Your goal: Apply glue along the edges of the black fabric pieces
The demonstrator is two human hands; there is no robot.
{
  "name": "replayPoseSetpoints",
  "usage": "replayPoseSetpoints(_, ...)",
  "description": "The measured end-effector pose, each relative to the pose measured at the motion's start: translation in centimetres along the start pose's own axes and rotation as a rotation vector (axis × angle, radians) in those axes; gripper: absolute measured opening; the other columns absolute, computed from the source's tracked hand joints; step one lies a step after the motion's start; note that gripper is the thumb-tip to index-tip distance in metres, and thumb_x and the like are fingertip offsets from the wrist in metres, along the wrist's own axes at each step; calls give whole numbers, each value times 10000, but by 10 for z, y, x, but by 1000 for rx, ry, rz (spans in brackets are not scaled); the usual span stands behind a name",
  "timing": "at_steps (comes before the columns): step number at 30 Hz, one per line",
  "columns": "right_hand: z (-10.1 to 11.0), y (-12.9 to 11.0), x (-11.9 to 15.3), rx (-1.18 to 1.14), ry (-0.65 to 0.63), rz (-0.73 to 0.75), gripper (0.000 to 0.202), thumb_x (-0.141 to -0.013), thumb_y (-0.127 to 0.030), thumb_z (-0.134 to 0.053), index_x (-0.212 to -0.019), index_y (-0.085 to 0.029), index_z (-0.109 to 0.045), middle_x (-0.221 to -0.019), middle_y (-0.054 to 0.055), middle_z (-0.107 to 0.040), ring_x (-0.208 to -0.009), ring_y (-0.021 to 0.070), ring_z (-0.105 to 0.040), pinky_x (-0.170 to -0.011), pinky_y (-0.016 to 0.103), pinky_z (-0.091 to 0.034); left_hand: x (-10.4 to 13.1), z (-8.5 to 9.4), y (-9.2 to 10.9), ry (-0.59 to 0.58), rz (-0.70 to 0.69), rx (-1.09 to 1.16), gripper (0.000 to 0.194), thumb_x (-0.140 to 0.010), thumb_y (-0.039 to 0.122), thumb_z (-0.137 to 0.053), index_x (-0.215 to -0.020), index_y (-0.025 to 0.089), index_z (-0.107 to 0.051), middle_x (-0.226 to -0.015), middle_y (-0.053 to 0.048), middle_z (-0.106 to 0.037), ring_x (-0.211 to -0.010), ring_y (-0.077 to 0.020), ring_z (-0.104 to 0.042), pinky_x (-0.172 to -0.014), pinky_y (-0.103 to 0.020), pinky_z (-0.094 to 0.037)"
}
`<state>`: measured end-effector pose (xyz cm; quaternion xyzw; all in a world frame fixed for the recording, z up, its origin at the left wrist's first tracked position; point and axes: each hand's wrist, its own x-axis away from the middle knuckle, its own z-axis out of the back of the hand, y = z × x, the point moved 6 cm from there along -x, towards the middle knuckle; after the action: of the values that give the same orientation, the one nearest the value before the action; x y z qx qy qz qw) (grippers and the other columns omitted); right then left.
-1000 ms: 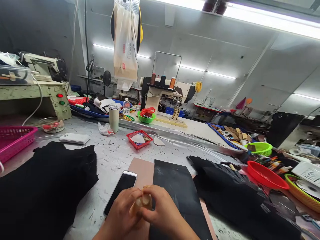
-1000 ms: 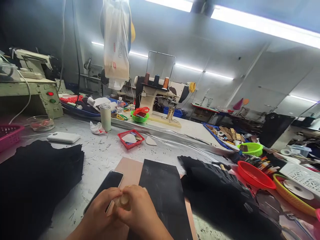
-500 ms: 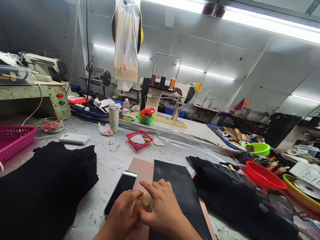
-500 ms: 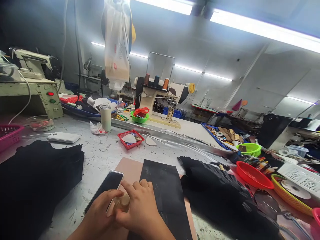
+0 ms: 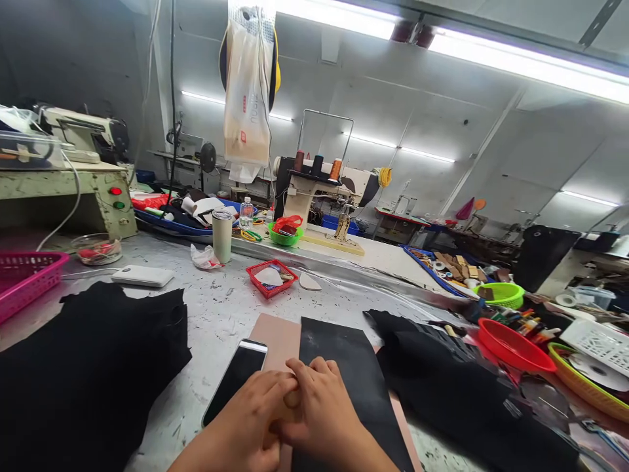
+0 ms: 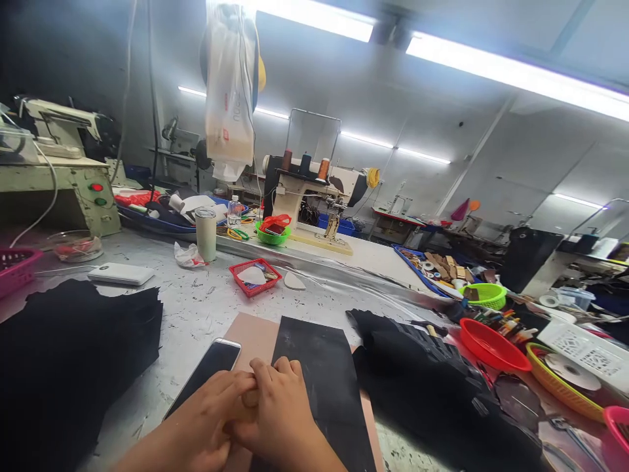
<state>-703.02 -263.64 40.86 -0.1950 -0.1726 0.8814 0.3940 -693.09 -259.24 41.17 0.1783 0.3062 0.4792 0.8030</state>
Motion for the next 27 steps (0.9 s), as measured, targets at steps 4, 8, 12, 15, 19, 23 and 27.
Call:
replayPoseSetpoints(4,-1,5,5,-47,-28,44,599,-527,-314,-698,-1094,-241,-520,-842,3,-628,-761,203,-472,-710,311,-290,-9,-2,-2,17,30,61,388,-628,66,-507,-973,226,-583,-1041,-41,-620,-976,-192,-565,-881,-315,-470)
replayPoseSetpoints(8,0,19,7,25,-44,105,223,-590,-281,-661,-780,-223,-559,-706,-23,-610,-705,169,-472,-704,300,-302,-5,-7,-16,118,61,50,193,-785,155,-476,-900,223,-615,-895,-39,-613,-814,-145,-589,-732,-247,-503)
replayPoseSetpoints(12,17,21,11,43,-34,226,116,-602,-206,-616,-649,-204,-510,-630,-12,-587,-738,186,-504,-770,346,-328,1,-10,-24,153,60,37,186,-792,196,-514,-926,249,-630,-885,-35,-593,-795,-143,-591,-720,-247,-510)
replayPoseSetpoints(15,27,16,19,-270,-46,310,81,-657,-169,-538,-721,-213,-513,-663,-25,-563,-787,173,-540,-953,393,-271,2,-9,-25,167,49,49,168,-801,249,-520,-935,248,-622,-897,-42,-601,-821,-156,-594,-735,-261,-512)
replayPoseSetpoints(19,8,27,21,-919,-49,182,223,-773,-420,-515,-690,-213,-521,-627,-22,-481,-659,160,-512,-822,367,-391,4,-7,-24,259,64,78,124,-790,298,-538,-881,218,-563,-809,-20,-608,-735,-149,-592,-670,-247,-508)
replayPoseSetpoints(23,-27,50,13,-1742,137,-146,269,-734,-484,-586,-717,-219,-544,-413,-106,-275,-379,75,-277,-480,227,-353,8,-9,-26,313,102,108,103,-792,284,-535,-863,226,-489,-759,22,-591,-668,-115,-582,-613,-210,-493)
replayPoseSetpoints(27,-42,49,6,-2071,199,-460,397,-587,-238,-706,-925,-242,-497,-676,-25,-632,-459,70,-512,-461,186,-386,10,-11,-30,372,102,119,116,-790,292,-529,-781,222,-437,-788,17,-592,-698,-117,-585,-634,-217,-494)
